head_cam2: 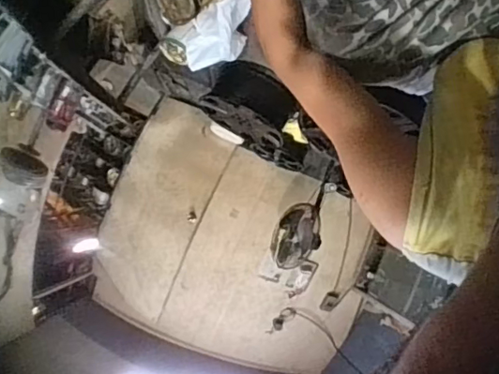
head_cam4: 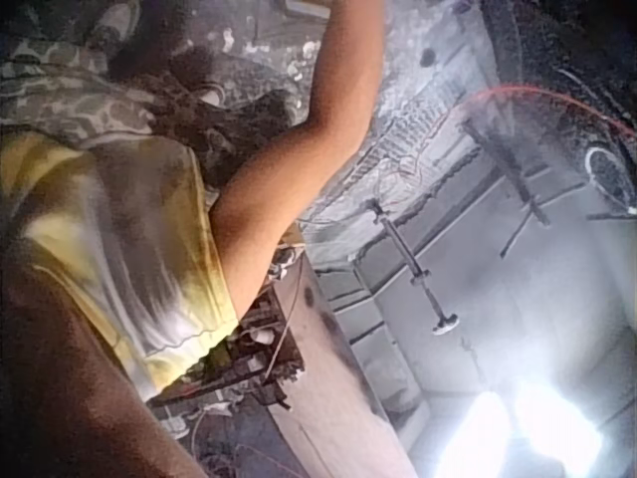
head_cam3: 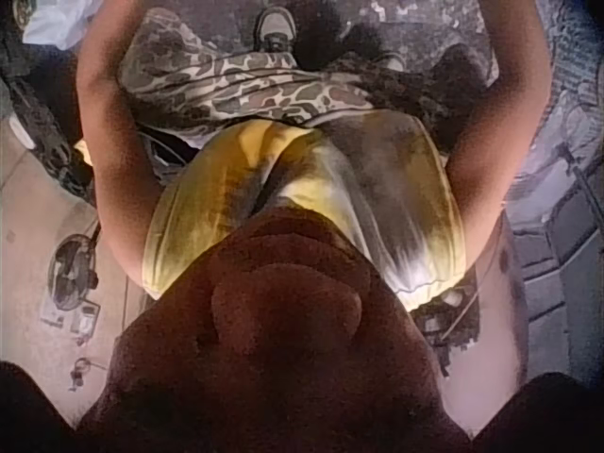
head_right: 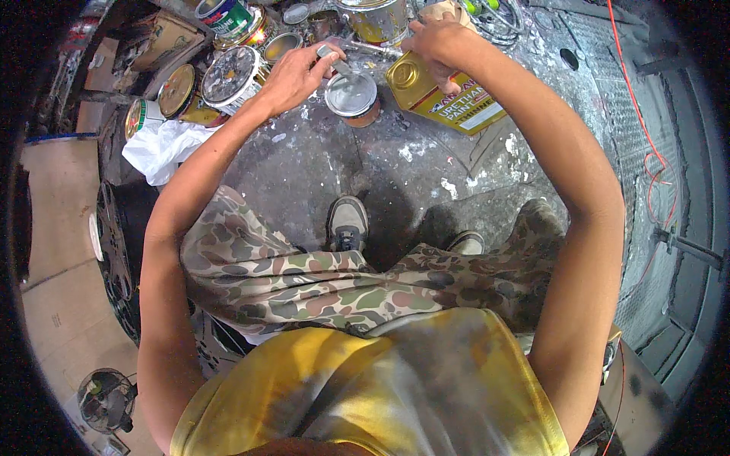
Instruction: The person mixes paint by pouring liquid from a metal container into a smaller cup and stirring it with a plastic stick.
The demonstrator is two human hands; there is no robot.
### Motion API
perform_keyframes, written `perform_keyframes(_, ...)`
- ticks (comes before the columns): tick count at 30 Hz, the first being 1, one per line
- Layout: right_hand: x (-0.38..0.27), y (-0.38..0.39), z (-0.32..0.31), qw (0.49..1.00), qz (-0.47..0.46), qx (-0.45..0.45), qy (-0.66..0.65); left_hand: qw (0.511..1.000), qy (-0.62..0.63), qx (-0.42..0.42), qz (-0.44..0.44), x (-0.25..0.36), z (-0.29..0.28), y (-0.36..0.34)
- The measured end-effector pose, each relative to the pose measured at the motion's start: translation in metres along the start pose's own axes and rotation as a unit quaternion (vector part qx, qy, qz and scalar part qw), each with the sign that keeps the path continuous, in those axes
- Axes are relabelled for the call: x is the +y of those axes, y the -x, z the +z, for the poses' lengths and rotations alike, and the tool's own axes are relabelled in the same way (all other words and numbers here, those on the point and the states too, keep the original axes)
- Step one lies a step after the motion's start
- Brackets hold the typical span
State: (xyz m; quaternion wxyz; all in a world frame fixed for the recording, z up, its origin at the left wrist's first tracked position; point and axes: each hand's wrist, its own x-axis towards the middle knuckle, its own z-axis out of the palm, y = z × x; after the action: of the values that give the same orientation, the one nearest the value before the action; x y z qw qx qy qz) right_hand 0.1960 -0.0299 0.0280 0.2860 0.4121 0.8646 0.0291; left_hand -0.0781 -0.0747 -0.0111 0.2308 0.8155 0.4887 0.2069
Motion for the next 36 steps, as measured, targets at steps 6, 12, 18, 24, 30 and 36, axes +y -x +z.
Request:
perform_keyframes(6,-0.001,0.000,-0.006,1.000,-0.002,-0.009,0.004,0.994,-0.093,-0.057,-0.023,-0.009,-0.009,-0.004)
perform_keyframes(12,0.005,0.001,0.000,1.000,-0.006,0.004,-0.010,0.999,-0.047,-0.017,-0.013,0.004,-0.006,0.000)
perform_keyframes(18,0.002,0.002,-0.005,1.000,-0.011,0.007,-0.008,0.998,-0.043,-0.039,-0.037,-0.011,-0.009,-0.004)
perform_keyframes(24,0.003,0.001,-0.001,1.000,0.000,0.004,-0.011,0.998,-0.067,-0.005,-0.015,0.000,-0.004,-0.004)
perform_keyframes(30,0.000,0.000,-0.006,1.000,0.006,-0.005,-0.010,0.993,0.011,-0.084,-0.078,-0.003,-0.013,-0.005)
perform_keyframes(36,0.003,-0.001,-0.002,1.000,-0.003,0.008,-0.005,0.995,-0.095,-0.017,0.025,0.007,-0.010,-0.002)
